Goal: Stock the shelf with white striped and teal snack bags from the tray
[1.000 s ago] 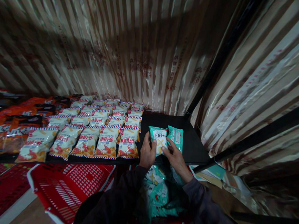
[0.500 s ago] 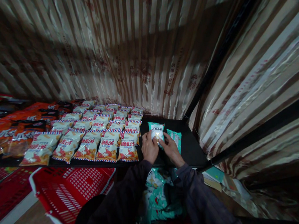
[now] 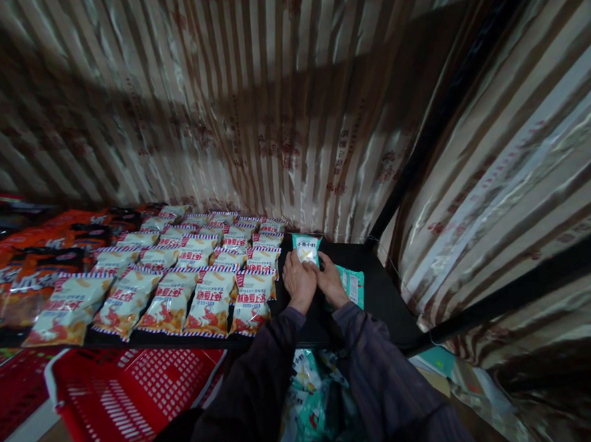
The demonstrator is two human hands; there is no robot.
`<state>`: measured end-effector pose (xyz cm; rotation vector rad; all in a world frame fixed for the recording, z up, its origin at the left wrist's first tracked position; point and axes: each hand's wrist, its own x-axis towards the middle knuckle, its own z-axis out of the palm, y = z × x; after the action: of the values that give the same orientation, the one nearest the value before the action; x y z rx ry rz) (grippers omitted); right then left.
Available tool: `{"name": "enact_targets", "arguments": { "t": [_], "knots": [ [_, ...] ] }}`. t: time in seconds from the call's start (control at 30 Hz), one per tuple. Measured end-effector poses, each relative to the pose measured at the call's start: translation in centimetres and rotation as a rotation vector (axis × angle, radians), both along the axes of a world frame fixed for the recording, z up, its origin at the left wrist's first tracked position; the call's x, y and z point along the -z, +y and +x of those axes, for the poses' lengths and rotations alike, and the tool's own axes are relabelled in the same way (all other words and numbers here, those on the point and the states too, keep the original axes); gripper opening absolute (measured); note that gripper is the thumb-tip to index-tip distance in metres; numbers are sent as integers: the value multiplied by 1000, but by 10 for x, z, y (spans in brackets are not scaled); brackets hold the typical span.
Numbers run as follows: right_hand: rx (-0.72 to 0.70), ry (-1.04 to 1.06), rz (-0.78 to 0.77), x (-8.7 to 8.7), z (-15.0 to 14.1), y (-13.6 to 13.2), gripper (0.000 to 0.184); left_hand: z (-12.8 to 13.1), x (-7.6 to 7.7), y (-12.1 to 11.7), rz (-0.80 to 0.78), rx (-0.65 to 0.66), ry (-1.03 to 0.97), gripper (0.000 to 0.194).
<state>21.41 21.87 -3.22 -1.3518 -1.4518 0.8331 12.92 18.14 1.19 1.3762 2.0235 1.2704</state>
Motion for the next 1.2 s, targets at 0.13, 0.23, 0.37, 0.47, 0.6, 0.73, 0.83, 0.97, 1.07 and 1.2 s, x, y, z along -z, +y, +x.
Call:
{"name": "enact_targets", "arguments": {
  "t": [0.13,0.23,0.37,0.47,0.6,0.73,0.83,0.97,1.07,1.2],
  "knots": [
    [26,18,-37,4,-5,16,50,4,7,16,35,-31,-16,49],
    [35,23,-40,9,-8,28,51,5,12,27,56,-34,-49,50],
    [25,21,-34,12,-11,45,51,3,17,41,57,-33,-103,50],
    [63,9,-57,12,-15,56,51,1,18,50,36,-46,-109,48],
    [108,5,-76,16,-22,66,52,1,18,57,22,-44,-88,46],
    [142,-27,-71,20,-27,73,51,0,21,61,13,-56,-91,45],
    [138,-62,-71,20,-31,76,51,-3,25,63,29,-46,-94,44],
    [135,-116,-83,16,-33,79,48,-7,30,67,69,-22,-129,42],
    [152,-162,-99,12,-34,79,46,-9,32,69,63,-27,-146,40],
    [167,-216,-118,7,-34,78,47,-7,32,69,54,-35,-146,40]
  ]
}}
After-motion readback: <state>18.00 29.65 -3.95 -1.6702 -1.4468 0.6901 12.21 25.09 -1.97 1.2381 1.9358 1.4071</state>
